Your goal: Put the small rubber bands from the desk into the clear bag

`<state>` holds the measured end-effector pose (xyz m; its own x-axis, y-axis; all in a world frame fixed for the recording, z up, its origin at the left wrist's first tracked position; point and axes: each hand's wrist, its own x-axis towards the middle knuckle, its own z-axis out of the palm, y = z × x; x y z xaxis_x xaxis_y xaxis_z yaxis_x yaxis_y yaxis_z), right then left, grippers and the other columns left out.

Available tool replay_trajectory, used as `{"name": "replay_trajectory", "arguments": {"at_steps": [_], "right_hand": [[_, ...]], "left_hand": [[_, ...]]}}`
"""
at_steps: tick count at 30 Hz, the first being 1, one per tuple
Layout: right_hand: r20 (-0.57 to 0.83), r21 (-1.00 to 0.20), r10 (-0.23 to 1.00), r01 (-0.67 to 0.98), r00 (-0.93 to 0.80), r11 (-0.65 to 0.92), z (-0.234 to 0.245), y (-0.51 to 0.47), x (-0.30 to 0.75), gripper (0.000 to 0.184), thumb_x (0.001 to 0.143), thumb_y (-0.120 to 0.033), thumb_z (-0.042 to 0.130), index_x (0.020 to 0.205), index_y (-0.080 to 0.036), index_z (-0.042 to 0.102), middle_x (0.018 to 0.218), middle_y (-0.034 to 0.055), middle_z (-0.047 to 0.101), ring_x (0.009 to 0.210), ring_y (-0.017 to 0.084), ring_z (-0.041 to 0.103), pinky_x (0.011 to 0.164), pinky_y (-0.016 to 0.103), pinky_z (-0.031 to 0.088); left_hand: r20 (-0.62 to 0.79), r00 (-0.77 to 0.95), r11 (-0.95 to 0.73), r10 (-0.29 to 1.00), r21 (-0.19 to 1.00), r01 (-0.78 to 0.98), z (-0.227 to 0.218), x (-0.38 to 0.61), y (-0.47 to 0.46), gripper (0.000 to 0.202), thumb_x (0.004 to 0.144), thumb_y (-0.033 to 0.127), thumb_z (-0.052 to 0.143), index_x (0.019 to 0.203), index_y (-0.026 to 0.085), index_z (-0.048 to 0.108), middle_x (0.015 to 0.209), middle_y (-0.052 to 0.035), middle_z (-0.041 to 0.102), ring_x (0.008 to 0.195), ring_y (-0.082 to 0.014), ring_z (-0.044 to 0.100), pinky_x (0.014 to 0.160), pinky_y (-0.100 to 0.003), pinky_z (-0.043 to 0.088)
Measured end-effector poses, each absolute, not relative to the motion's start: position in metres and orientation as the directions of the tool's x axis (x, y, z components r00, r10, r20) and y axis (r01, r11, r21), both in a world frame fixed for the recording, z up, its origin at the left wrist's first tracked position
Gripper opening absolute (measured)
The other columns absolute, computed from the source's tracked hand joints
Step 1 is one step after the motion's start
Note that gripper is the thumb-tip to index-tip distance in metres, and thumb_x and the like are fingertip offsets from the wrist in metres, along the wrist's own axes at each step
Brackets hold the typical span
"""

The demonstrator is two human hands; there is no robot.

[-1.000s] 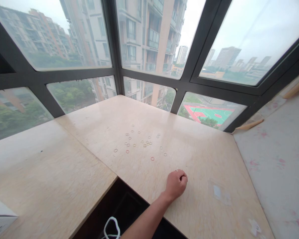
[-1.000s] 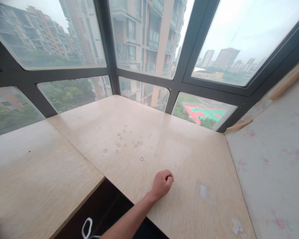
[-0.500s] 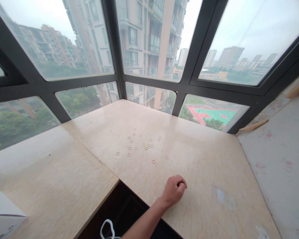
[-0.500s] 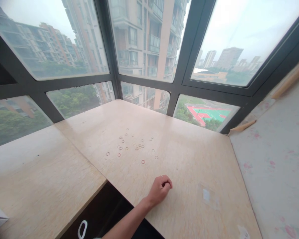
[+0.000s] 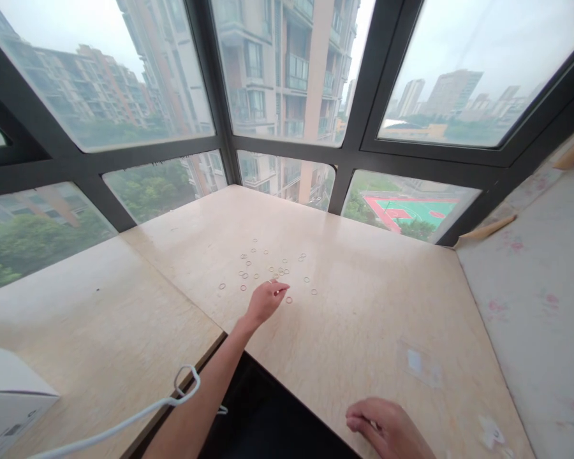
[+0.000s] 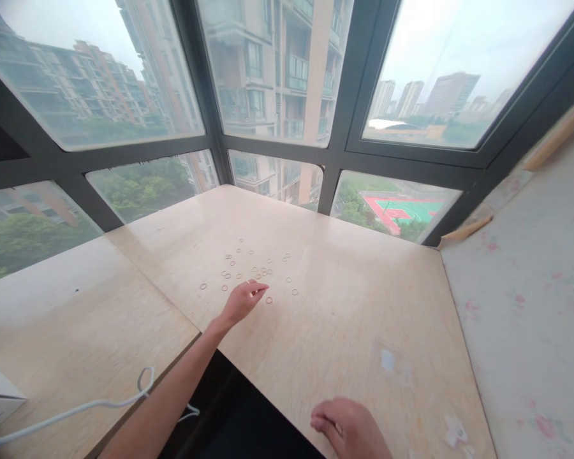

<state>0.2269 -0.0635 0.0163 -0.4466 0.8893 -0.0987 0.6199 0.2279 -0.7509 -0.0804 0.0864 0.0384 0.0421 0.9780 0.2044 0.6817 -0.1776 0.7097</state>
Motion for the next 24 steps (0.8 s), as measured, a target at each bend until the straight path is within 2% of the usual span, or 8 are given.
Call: {"name": "replay_trajectory", "arguments": {"at_steps": [3,6,8,12,18,24], "right_hand": [[-0.066,-0.793,0.895,0.567,-0.442,0.221,0.02,-0.037,0.217,0.032,0.088,-0.043,0.051,0.073,-0.024,0.072,0.068,0.0018,0.07,0.065,0.017,0.064,0.065,0.026,0.051],[-0.011,-0.857,0.96,0.497,-0.28,0.135,0.012,-0.03,0.215,0.036,0.089,-0.047,0.05,0.076,-0.021,0.071,0.069,0.0037,0.07,0.064,0.017,0.065,0.063,0.024,0.052],[-0.002,-0.888,0.979,0.451,-0.204,0.092,0.005,-0.032,0.216,0.036,0.089,-0.048,0.049,0.083,-0.02,0.071,0.071,0.0049,0.07,0.065,0.018,0.066,0.062,0.024,0.053],[0.023,-0.895,0.982,0.434,-0.189,0.104,-0.002,-0.037,0.219,0.037,0.09,-0.048,0.047,0.091,-0.019,0.07,0.073,0.0066,0.07,0.068,0.02,0.067,0.066,0.028,0.056],[0.06,-0.855,0.981,0.498,-0.182,0.145,0.004,-0.038,0.216,0.036,0.091,-0.046,0.047,0.091,-0.019,0.07,0.075,0.0061,0.071,0.07,0.019,0.068,0.067,0.027,0.056],[0.119,-0.838,0.977,0.51,-0.179,0.195,0.004,-0.039,0.214,0.033,0.092,-0.043,0.047,0.09,-0.019,0.069,0.077,0.0071,0.071,0.069,0.019,0.067,0.066,0.029,0.055]], "left_hand": [[0.084,0.254,-0.252,0.964,0.604,0.756,0.038,-0.094,0.098,0.019,0.084,0.028,0.057,0.086,0.025,0.075,0.085,-0.0018,0.067,0.075,-0.0157,0.058,0.072,-0.027,0.042],[0.019,0.336,-0.281,0.942,0.594,0.754,0.036,-0.094,0.104,0.018,0.083,0.029,0.059,0.086,0.026,0.076,0.084,-0.0016,0.066,0.074,-0.0153,0.058,0.069,-0.025,0.04],[0.013,0.354,-0.294,0.935,0.581,0.758,0.034,-0.092,0.106,0.019,0.083,0.028,0.058,0.087,0.026,0.076,0.084,-0.0021,0.065,0.074,-0.0153,0.058,0.069,-0.025,0.04],[0.018,0.345,-0.298,0.938,0.547,0.782,0.033,-0.088,0.109,0.018,0.083,0.027,0.057,0.084,0.024,0.075,0.083,-0.0028,0.064,0.075,-0.0161,0.057,0.07,-0.026,0.04],[-0.03,0.355,-0.299,0.934,0.477,0.827,0.036,-0.087,0.113,0.015,0.082,0.025,0.058,0.075,0.018,0.069,0.085,-0.0058,0.066,0.079,-0.0188,0.058,0.071,-0.028,0.041],[-0.097,0.364,-0.309,0.926,0.358,0.881,0.033,-0.077,0.114,0.011,0.082,0.017,0.052,0.074,0.017,0.059,0.087,-0.0076,0.064,0.082,-0.021,0.057,0.066,-0.028,0.039]]}}
